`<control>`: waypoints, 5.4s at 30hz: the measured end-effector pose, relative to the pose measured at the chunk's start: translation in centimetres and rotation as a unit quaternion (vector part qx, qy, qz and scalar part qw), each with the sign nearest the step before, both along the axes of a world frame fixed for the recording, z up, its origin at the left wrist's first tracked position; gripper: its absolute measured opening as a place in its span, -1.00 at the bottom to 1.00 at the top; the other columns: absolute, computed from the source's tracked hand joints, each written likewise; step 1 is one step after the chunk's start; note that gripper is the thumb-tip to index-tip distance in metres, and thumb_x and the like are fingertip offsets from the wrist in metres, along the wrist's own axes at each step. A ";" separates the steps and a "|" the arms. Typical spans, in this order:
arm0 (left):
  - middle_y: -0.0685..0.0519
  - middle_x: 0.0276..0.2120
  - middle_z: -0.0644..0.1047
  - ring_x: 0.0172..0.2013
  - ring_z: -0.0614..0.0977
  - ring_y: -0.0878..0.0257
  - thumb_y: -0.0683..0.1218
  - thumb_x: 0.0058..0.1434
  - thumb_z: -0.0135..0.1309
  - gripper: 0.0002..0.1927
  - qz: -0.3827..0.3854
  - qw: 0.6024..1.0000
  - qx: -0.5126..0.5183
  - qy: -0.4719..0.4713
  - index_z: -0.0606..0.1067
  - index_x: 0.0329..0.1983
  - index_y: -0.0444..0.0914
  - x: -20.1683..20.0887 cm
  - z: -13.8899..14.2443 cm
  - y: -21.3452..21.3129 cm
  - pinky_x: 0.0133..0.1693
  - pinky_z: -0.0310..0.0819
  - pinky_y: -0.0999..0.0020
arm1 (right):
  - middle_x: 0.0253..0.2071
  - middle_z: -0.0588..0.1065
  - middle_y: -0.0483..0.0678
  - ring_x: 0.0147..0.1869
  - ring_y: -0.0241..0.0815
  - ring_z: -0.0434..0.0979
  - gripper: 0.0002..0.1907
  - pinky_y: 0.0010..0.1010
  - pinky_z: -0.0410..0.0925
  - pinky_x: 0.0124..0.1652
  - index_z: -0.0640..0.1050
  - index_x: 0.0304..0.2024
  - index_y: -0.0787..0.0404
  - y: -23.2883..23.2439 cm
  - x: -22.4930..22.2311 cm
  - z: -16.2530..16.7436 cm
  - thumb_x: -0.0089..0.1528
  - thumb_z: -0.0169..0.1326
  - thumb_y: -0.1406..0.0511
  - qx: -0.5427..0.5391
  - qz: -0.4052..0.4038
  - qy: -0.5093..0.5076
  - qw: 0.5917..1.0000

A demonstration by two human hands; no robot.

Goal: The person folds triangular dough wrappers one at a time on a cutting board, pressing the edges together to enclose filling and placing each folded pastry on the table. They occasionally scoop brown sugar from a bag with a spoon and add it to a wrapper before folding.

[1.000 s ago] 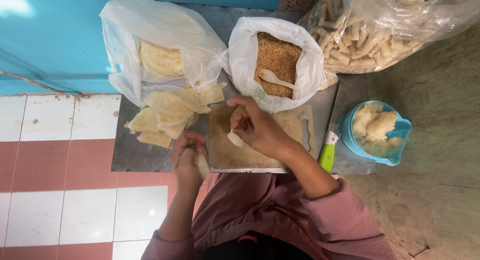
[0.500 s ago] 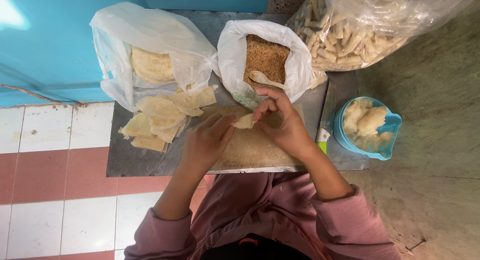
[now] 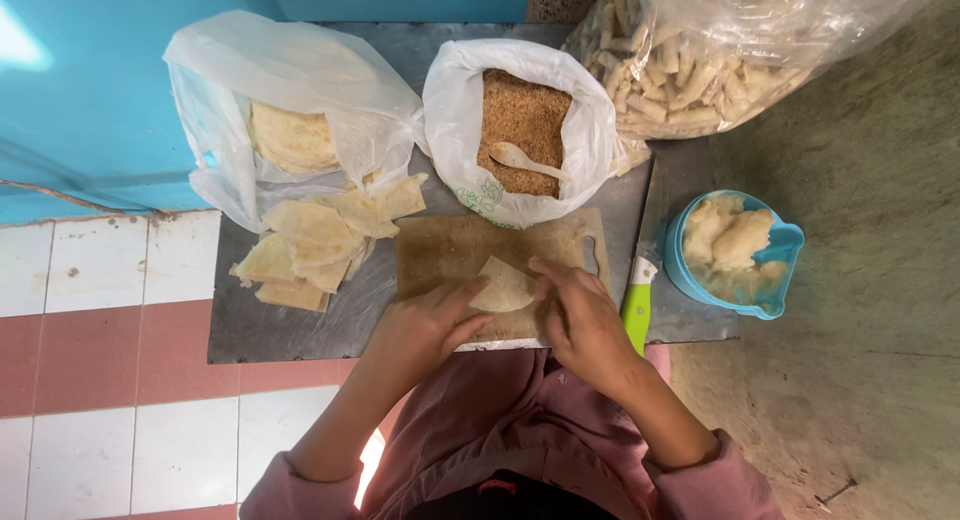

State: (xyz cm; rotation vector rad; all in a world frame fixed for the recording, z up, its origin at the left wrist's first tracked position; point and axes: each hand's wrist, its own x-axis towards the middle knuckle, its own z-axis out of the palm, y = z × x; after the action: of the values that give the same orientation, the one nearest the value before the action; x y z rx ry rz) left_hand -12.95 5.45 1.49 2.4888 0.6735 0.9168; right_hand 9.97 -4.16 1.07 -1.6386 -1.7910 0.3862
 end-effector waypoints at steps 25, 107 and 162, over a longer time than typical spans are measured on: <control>0.02 -0.22 0.62 -0.23 0.69 0.28 0.02 0.41 -0.04 -0.67 0.015 0.597 -0.734 -0.324 0.52 -0.02 -0.34 3.0 -5.1 -3.6 -0.18 0.65 0.37 | -0.06 0.58 0.09 0.04 0.04 0.61 -0.38 -0.11 0.44 0.07 0.32 0.32 0.31 -1.9 -2.7 3.5 0.21 0.11 0.39 0.178 0.155 -0.232 0.944; 0.11 -0.16 0.54 -0.10 0.57 0.15 -0.11 0.30 0.13 -0.82 0.198 0.980 0.001 0.022 0.60 -0.05 -0.17 3.2 -3.7 -3.9 -0.05 0.41 0.19 | 0.50 0.15 0.16 0.50 0.22 0.16 -0.32 0.07 0.06 0.37 0.36 0.40 0.13 2.4 -2.2 1.1 0.18 0.01 0.38 -0.023 -0.010 -0.312 0.950; -0.06 -0.31 0.59 -0.33 0.66 -0.03 -0.10 0.21 0.10 -0.90 0.233 0.939 -0.247 0.061 0.49 -0.27 -0.23 3.9 -1.0 -2.0 -0.27 0.52 0.04 | -0.42 0.62 -0.04 -0.41 -0.42 0.56 -0.82 -0.54 0.40 -0.38 0.64 -0.14 0.37 12.9 6.3 1.0 0.31 0.02 0.46 -0.019 -0.191 0.191 0.963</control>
State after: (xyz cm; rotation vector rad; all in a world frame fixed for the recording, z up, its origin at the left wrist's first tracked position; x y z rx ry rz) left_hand -9.02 3.46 0.49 1.9751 1.3864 0.6353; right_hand 16.24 8.78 2.09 -1.7489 -1.1620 0.5200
